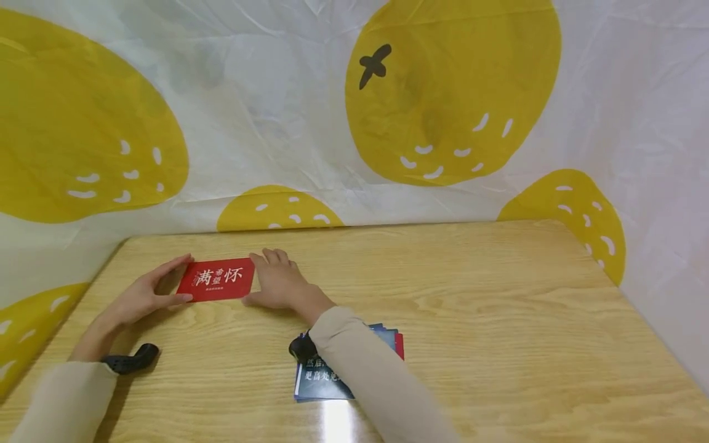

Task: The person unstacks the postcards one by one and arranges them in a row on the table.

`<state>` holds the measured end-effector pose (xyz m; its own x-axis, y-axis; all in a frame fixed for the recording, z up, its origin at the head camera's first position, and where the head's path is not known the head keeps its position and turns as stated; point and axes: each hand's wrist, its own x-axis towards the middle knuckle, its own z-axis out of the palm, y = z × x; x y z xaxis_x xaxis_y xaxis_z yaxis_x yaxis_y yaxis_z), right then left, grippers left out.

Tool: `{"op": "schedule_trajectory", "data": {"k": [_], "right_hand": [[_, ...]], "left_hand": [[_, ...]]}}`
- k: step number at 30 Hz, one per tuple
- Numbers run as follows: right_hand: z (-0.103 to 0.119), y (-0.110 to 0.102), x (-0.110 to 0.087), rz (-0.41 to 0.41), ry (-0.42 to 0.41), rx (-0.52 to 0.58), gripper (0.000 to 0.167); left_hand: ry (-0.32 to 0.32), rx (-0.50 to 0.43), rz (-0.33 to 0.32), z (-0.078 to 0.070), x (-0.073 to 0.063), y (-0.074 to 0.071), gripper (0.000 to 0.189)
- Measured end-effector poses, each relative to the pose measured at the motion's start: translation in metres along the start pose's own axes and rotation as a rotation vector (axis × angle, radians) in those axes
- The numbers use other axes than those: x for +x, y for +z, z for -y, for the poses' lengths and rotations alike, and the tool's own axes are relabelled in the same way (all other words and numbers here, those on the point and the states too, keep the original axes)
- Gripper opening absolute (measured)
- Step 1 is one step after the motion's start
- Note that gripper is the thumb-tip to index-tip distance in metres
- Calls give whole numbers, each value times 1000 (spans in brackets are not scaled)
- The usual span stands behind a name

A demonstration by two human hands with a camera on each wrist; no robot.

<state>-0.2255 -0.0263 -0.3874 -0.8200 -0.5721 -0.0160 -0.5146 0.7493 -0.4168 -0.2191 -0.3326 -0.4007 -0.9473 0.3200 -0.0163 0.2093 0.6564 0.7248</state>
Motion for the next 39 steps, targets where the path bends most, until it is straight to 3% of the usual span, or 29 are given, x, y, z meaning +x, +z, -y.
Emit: {"op": "schedule_trajectory", "data": {"k": [4,8,14,18,22,30,35,39], "right_hand": [[-6,-11,-12,4,-17,-26,86],[-13,-23,-26,8,-38,16,86],[-26,-40,-55,13,-72,136,81],[-35,-47,-77,-6,-100,175,76],[-41,-55,-104,-56,-134,213,69],[-59,-65,-156,-129,-149,478,58],[-68,-66,-186,-183,-125,498,57],[-74,-62,-209,-200,-105,505,56]], "left_hand": [[9,-42,-48,-9,0,4,89],[5,-27,-99,-24,2,6,83],[101,4,-125,-57,1,16,69],[156,-6,-120,-80,-3,26,66],[213,-27,-74,-96,-8,37,65],[306,-3,-19,-121,-24,68,71],[384,-63,3,-137,-32,90,72],[392,-71,12,-143,-39,106,71]]}}
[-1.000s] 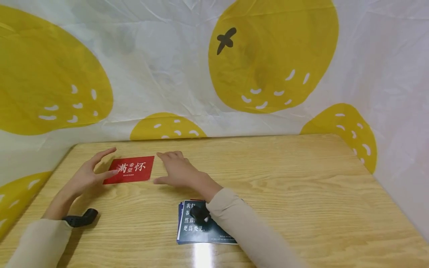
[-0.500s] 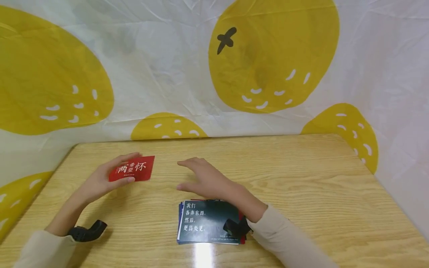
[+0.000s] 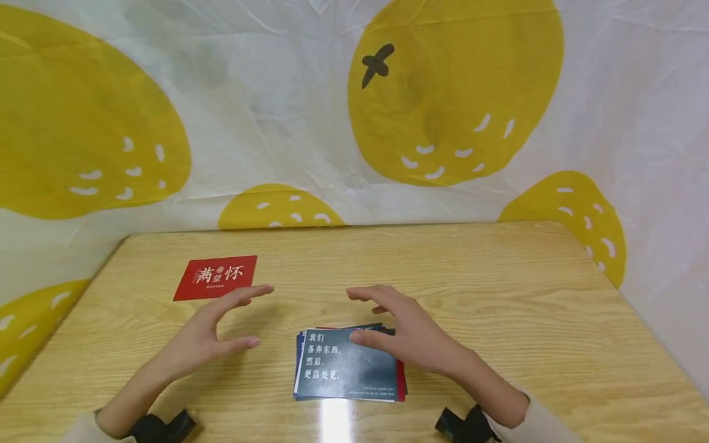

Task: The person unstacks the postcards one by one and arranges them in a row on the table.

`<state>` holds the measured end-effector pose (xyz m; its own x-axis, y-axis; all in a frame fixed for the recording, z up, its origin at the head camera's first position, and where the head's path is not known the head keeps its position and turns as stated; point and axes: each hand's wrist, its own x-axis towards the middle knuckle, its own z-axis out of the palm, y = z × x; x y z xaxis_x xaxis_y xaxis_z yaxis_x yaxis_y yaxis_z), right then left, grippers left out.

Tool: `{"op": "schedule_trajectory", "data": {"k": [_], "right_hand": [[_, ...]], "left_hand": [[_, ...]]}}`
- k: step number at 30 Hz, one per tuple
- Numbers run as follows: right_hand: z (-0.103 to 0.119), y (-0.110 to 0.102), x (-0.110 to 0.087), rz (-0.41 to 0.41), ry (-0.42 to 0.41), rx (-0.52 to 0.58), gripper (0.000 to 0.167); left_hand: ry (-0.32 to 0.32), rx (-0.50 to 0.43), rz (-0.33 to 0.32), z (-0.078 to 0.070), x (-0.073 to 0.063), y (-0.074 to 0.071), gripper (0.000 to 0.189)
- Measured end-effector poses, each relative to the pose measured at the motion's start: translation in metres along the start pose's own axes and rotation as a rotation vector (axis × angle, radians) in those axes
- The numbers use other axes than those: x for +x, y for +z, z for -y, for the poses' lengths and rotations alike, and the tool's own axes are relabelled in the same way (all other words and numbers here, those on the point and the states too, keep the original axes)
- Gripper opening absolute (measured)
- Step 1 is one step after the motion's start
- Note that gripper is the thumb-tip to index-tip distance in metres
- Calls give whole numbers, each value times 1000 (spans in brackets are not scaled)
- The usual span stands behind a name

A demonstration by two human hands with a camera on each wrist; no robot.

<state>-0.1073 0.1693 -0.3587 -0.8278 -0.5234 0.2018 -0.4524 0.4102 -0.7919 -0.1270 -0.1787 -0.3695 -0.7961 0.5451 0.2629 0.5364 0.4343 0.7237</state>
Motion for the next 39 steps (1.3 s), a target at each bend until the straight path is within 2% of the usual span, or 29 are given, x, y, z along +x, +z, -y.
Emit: {"op": "schedule_trajectory", "data": {"k": [2,10,15,20,24,31,35,39], "right_hand": [[-3,0,-11,-9,10,3,56],[-11,-2,-42,-111,-67,18,64],[-19,2,-53,-154,41,-4,58],[-29,10,-57,-176,145,-71,55],[-35,15,-58,-178,177,-115,60],[-39,19,-57,-121,152,-207,69],[-41,22,-56,-110,123,-236,70],[-43,25,-56,-113,115,-258,67]], "left_hand": [[-3,-2,2,-2,-3,7,70],[-11,-64,21,-4,-15,32,67],[-86,-121,30,1,-18,45,66],[-151,-137,54,3,-14,59,73],[-114,-61,70,3,-9,70,82],[-26,110,72,4,-8,77,101],[-8,171,99,4,-8,77,103],[1,190,109,3,-7,77,102]]}}
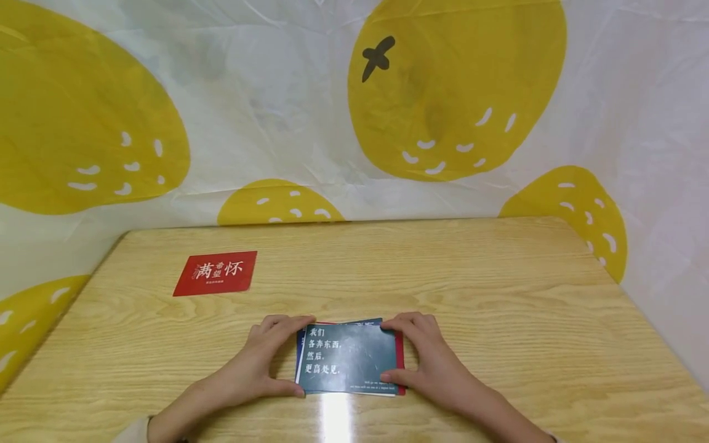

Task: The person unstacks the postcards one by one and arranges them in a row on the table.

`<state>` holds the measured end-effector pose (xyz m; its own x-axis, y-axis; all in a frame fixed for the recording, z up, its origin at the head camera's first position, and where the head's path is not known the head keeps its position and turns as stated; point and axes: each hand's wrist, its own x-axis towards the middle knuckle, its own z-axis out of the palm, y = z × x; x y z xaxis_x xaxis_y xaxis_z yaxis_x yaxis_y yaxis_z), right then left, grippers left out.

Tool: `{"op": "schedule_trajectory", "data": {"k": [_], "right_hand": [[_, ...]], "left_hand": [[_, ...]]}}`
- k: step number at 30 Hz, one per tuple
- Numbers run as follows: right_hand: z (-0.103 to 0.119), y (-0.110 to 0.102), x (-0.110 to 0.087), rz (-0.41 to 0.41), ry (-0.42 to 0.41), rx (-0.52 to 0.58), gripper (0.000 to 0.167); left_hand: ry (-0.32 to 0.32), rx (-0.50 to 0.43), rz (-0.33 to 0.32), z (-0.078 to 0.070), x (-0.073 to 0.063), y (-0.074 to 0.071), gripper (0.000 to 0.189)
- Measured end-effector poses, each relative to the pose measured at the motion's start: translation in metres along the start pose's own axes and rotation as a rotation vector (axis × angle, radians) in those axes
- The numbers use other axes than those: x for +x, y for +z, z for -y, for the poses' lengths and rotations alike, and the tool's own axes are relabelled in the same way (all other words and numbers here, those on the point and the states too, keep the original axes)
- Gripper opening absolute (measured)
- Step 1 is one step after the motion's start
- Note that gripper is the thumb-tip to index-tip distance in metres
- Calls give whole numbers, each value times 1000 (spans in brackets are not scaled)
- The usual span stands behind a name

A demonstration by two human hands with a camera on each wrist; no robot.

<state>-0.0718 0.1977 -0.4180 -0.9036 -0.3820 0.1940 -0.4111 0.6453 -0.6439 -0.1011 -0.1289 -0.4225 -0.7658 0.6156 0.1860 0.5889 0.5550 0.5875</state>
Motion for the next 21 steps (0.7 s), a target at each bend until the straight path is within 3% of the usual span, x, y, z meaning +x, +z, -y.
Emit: {"op": "schedule_trajectory", "data": {"k": [13,21], "right_hand": [[-1,0,2,-66,-154,82,57],[0,0,1,-63,-125,123,56]], "left_hand": [[49,49,-15,1,0,2,100],[60,9,-36,0,0,3,98]]}}
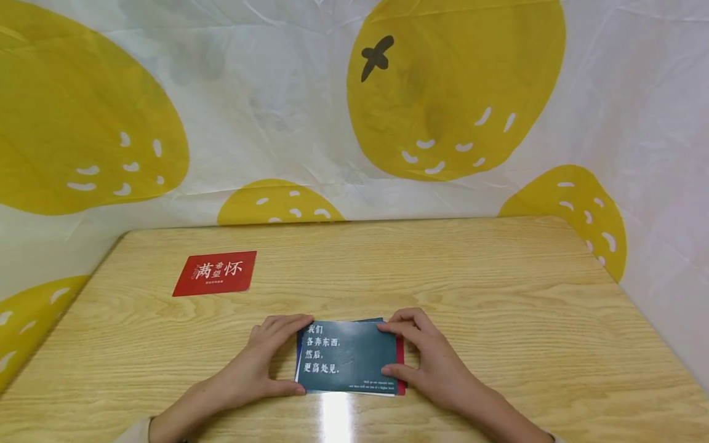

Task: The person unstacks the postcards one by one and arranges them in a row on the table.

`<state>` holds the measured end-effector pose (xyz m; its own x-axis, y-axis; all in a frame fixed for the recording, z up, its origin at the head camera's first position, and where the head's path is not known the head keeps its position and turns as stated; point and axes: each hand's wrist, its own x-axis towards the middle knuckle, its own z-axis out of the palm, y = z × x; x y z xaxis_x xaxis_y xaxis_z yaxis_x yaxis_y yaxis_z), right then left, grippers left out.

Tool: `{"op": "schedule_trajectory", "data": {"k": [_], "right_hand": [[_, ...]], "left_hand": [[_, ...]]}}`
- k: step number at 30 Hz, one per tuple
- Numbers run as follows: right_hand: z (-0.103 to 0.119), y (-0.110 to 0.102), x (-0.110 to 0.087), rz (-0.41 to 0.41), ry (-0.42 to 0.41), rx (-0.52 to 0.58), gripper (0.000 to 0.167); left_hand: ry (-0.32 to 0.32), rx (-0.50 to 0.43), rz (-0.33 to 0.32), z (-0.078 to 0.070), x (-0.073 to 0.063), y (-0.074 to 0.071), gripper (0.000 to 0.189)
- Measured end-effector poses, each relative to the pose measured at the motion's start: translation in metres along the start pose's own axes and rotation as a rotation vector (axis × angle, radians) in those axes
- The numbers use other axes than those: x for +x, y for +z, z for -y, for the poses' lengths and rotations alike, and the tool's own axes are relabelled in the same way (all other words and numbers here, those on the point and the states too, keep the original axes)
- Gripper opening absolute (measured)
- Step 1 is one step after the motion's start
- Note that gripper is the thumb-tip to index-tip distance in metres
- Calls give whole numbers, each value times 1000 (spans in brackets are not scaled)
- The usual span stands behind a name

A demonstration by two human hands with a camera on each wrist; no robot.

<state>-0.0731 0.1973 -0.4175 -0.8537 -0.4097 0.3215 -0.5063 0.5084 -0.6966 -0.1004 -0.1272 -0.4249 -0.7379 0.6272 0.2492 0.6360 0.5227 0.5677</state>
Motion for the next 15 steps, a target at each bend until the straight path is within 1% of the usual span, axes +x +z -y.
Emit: {"op": "schedule_trajectory", "data": {"k": [5,9,12,15], "right_hand": [[-1,1,0,-7,31,24,51],[-1,1,0,-48,-2,80,46],[0,1,0,-69,-28,156,43],[0,0,-1,-61,11,273,39]], "left_hand": [[4,-92,-5,-2,-1,1,95],[41,-156,-12,-2,0,2,93],[45,-227,-18,-3,0,2,90],[25,-339,-33,-6,0,2,85]]}}
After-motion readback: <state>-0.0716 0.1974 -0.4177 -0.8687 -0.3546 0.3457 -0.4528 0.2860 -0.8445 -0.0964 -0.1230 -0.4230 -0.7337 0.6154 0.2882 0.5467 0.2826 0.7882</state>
